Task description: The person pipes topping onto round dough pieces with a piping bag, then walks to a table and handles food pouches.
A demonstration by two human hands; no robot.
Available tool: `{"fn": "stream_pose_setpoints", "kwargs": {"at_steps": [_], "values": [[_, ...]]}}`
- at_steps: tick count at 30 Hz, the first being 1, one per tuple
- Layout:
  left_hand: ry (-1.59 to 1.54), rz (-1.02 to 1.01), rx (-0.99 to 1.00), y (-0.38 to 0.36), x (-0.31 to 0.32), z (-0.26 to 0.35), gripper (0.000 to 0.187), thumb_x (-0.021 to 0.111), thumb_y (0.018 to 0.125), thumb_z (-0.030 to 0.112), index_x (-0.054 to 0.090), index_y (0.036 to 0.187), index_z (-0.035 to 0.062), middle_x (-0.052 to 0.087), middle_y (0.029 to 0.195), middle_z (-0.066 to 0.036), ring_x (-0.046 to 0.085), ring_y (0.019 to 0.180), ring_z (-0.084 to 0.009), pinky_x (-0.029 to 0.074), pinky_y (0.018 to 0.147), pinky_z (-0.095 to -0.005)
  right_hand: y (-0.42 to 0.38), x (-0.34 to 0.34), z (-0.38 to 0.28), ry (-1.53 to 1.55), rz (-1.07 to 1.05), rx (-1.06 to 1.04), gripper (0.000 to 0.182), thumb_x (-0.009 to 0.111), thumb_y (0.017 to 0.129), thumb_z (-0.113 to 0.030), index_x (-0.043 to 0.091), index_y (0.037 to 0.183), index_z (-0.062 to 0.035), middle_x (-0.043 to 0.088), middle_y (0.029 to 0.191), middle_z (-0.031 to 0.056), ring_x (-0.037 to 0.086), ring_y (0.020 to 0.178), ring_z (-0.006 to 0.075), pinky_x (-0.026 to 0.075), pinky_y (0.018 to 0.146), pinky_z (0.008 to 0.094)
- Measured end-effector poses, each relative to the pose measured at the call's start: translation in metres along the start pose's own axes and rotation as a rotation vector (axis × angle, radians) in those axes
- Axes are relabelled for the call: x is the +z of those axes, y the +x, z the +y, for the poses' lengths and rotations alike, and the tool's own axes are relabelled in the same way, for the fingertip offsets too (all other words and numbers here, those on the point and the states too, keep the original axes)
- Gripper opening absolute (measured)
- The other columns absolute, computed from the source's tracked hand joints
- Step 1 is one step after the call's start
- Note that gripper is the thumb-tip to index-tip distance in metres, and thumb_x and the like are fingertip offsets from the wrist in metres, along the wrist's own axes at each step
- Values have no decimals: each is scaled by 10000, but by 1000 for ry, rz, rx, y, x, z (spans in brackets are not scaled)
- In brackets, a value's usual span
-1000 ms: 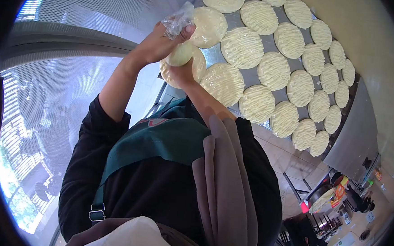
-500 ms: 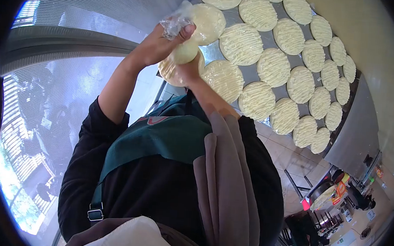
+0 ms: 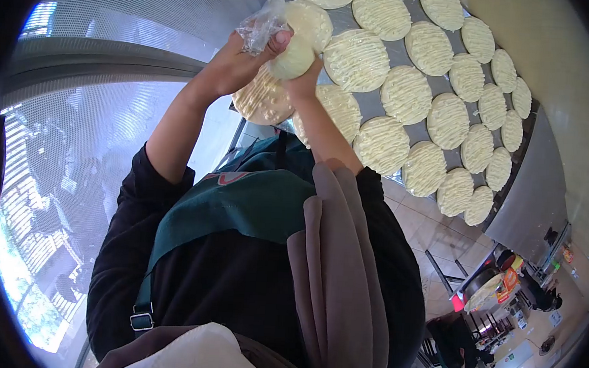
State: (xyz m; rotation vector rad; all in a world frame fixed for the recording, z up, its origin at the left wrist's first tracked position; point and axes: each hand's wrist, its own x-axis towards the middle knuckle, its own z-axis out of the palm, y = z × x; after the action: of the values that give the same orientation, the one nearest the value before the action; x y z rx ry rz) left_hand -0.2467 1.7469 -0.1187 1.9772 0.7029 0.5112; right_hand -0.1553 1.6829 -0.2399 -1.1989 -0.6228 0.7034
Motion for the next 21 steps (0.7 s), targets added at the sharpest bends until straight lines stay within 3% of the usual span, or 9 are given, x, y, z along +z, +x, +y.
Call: {"fn": "stream_pose_setpoints", "kwargs": {"at_steps": [2, 5, 7, 8, 12, 15, 21], "values": [[-4, 23, 14, 5, 3, 5, 507, 504, 841, 482, 552, 1002, 4, 577, 916, -97, 521, 860, -178, 408, 801, -295, 14, -10, 3, -174, -27, -128, 351, 665, 698, -78, 542, 1018, -1, 604, 821, 57, 580, 761, 129, 461, 655, 266], [-11, -81, -34, 5, 1, 13, 509, 512, 840, 476, 546, 1015, -1, 577, 923, -96, 519, 856, -175, 408, 802, -294, -22, 7, -7, -224, 11, -157, 338, 680, 682, -75, 555, 986, 2, 611, 814, 56, 578, 742, 124, 464, 636, 266], [140, -66, 13, -1, 3, 10, 507, 516, 840, 470, 543, 1012, -6, 575, 918, -94, 514, 842, -168, 411, 791, -291, -44, 21, -7, -379, 70, -245, 326, 685, 673, -71, 560, 965, 5, 614, 805, 57, 577, 727, 121, 465, 622, 266], [215, -61, 36, -2, 4, 9, 505, 518, 841, 467, 541, 1010, -8, 574, 916, -93, 512, 835, -164, 412, 786, -290, -44, 20, -6, -357, 75, -232, 324, 686, 671, -68, 561, 960, 6, 615, 801, 58, 578, 721, 122, 465, 618, 266], [-55, -61, -30, 4, 6, 7, 515, 509, 843, 473, 536, 1015, -11, 573, 915, -94, 507, 831, -164, 410, 788, -289, -13, -7, -5, -11, -2, -29, 327, 690, 660, -57, 561, 955, 5, 619, 789, 58, 587, 713, 133, 465, 606, 274], [-61, -57, -11, 9, 9, 9, 522, 503, 845, 477, 531, 1027, -12, 574, 922, -99, 510, 840, -168, 409, 799, -291, 4, -19, -7, -264, 1, -125, 330, 691, 660, -56, 562, 957, 5, 617, 785, 59, 594, 724, 144, 471, 624, 275], [143, -98, -24, 1, 11, 7, 540, 491, 847, 488, 522, 1043, -15, 572, 943, -108, 517, 864, -176, 410, 804, -302, -50, 8, 1, -300, 102, -149, 331, 690, 672, -79, 562, 967, 1, 614, 783, 61, 597, 749, 162, 470, 646, 285]]}}
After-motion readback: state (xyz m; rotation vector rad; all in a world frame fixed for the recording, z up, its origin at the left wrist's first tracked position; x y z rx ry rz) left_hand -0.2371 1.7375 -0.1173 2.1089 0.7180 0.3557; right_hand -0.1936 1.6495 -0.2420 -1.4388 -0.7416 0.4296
